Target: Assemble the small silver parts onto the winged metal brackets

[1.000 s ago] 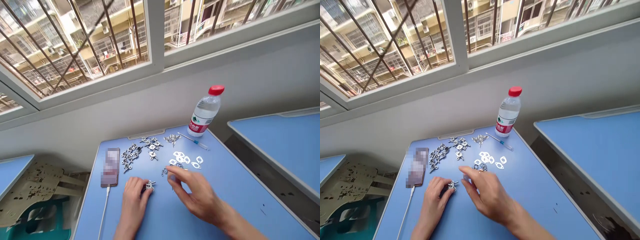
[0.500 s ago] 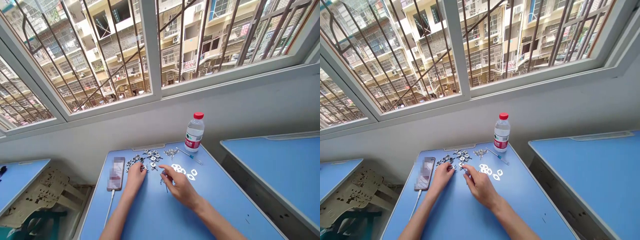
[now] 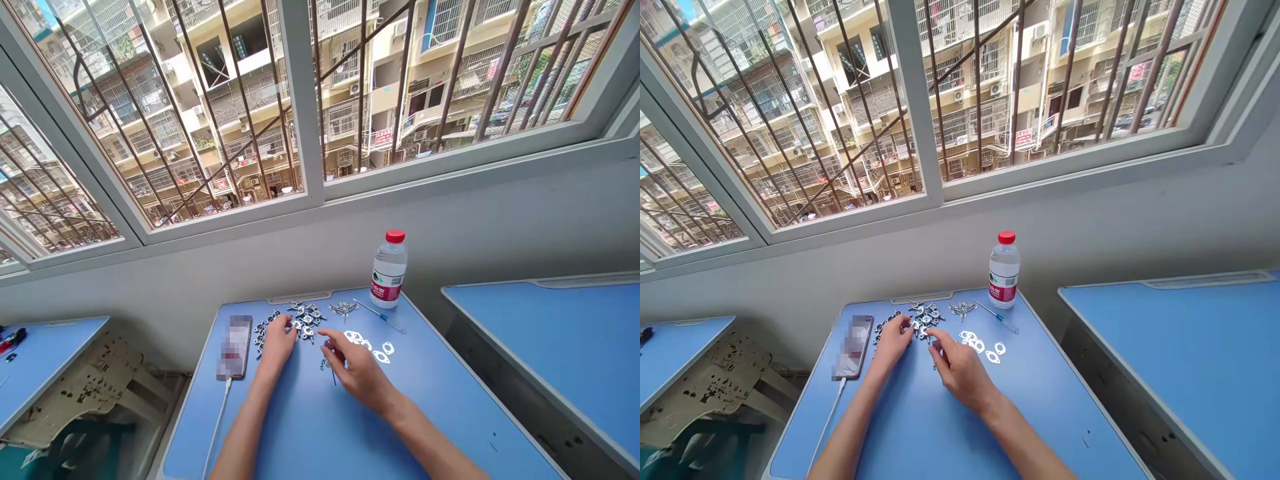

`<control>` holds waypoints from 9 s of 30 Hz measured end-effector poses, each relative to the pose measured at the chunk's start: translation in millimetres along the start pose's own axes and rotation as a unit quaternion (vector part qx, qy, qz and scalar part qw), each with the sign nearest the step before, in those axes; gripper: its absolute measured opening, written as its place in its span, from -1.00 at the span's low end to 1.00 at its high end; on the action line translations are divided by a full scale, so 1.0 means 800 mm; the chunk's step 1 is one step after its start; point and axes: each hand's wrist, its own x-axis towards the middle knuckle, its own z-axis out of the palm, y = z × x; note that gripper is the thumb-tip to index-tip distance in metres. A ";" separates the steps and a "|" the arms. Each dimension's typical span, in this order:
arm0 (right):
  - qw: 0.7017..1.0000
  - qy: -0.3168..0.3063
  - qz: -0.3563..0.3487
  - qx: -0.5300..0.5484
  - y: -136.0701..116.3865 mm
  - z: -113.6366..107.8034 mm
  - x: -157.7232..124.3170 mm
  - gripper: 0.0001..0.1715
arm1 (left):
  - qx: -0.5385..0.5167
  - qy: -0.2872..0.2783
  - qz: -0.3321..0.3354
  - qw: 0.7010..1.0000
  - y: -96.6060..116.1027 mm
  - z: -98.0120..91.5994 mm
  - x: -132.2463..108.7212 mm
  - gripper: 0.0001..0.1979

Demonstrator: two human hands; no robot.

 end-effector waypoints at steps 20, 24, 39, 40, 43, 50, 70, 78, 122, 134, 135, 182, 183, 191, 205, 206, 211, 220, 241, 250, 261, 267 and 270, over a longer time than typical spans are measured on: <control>1.000 0.001 0.011 -0.024 0.011 -0.003 -0.001 -0.72 | 0.143 -0.008 0.015 0.990 -0.060 -0.055 -0.073 -0.72; 1.000 0.005 0.008 -0.025 0.015 -0.002 -0.001 -0.73 | 0.148 -0.015 0.020 0.989 -0.058 -0.053 -0.078 -0.71; 0.997 0.031 0.073 0.020 0.031 -0.004 0.000 -0.72 | -0.047 -0.177 0.090 0.979 -0.026 -0.035 -0.120 -0.39; 0.996 0.032 0.084 0.029 0.032 -0.005 0.000 -0.72 | -0.055 -0.187 0.089 0.977 -0.025 -0.035 -0.118 -0.35; 0.991 0.038 0.113 0.056 0.036 -0.006 0.002 -0.71 | -0.052 -0.221 0.089 0.970 -0.021 -0.038 -0.110 -0.38; 0.973 0.079 0.177 0.124 0.039 -0.012 0.008 -0.70 | -0.046 -0.262 0.094 0.959 -0.011 -0.039 -0.098 -0.56; 0.916 0.179 0.297 0.203 0.060 -0.035 0.020 -0.61 | -0.121 -0.335 0.088 0.930 -0.011 -0.027 -0.058 -0.63; 0.914 0.177 0.312 0.189 0.059 -0.032 0.018 -0.59 | -0.159 -0.328 0.076 0.928 -0.014 -0.026 -0.065 -0.65; 0.867 -0.101 0.383 -0.303 0.096 0.003 0.040 -0.76 | -0.208 -0.329 0.070 0.919 -0.023 -0.010 -0.059 -0.71; 0.915 -0.089 0.331 -0.214 0.091 -0.023 0.029 -0.75 | -0.214 -0.320 0.071 0.920 -0.025 -0.012 -0.060 -0.70; 0.924 -0.104 0.316 -0.188 0.088 -0.025 0.028 -0.76 | -0.214 -0.317 0.070 0.921 -0.026 -0.011 -0.060 -0.71; 0.911 -0.381 0.150 -0.056 0.000 -0.002 0.008 -0.78 | -0.212 -0.334 0.056 0.917 -0.026 -0.029 -0.068 -0.74; 0.911 -0.373 0.162 -0.061 0.002 -0.007 0.011 -0.79 | -0.212 -0.335 0.055 0.916 -0.025 -0.029 -0.068 -0.74; 0.901 -0.268 0.298 -0.167 0.044 -0.081 0.026 -0.75 | -0.190 -0.335 0.052 0.921 -0.028 -0.028 -0.065 -0.67; 0.872 -0.354 0.296 -0.164 0.044 -0.058 0.019 -0.90 | -0.181 -0.311 0.055 0.931 -0.027 -0.026 -0.062 -0.64; 0.871 -0.356 0.296 -0.165 0.044 -0.058 0.018 -0.91 | -0.181 -0.311 0.056 0.931 -0.028 -0.026 -0.061 -0.64; 0.869 -0.356 0.299 -0.169 0.047 -0.058 0.017 -0.91 | -0.183 -0.313 0.053 0.930 -0.027 -0.026 -0.061 -0.65; 0.884 -0.328 0.287 -0.170 0.046 -0.057 0.015 -0.79 | -0.175 -0.312 0.049 0.932 -0.023 -0.029 -0.063 -0.64; 0.959 -0.255 0.119 -0.042 0.010 0.019 -0.003 -0.78 | -0.184 -0.301 0.063 0.934 -0.023 -0.029 -0.065 -0.72; 0.954 -0.283 0.085 -0.047 0.014 0.020 -0.007 -0.75 | -0.182 -0.302 0.064 0.934 -0.021 -0.031 -0.066 -0.72; 0.932 -0.356 0.046 -0.052 -0.002 0.000 -0.002 -0.76 | -0.186 -0.302 0.060 0.933 -0.026 -0.026 -0.065 -0.72; 0.945 -0.319 0.072 -0.031 -0.002 -0.011 0.003 -0.80 | -0.181 -0.305 0.055 0.933 -0.024 -0.029 -0.067 -0.73; 0.955 -0.282 0.086 -0.035 0.006 -0.015 0.005 -0.80 | -0.176 -0.308 0.050 0.934 -0.022 -0.031 -0.068 -0.73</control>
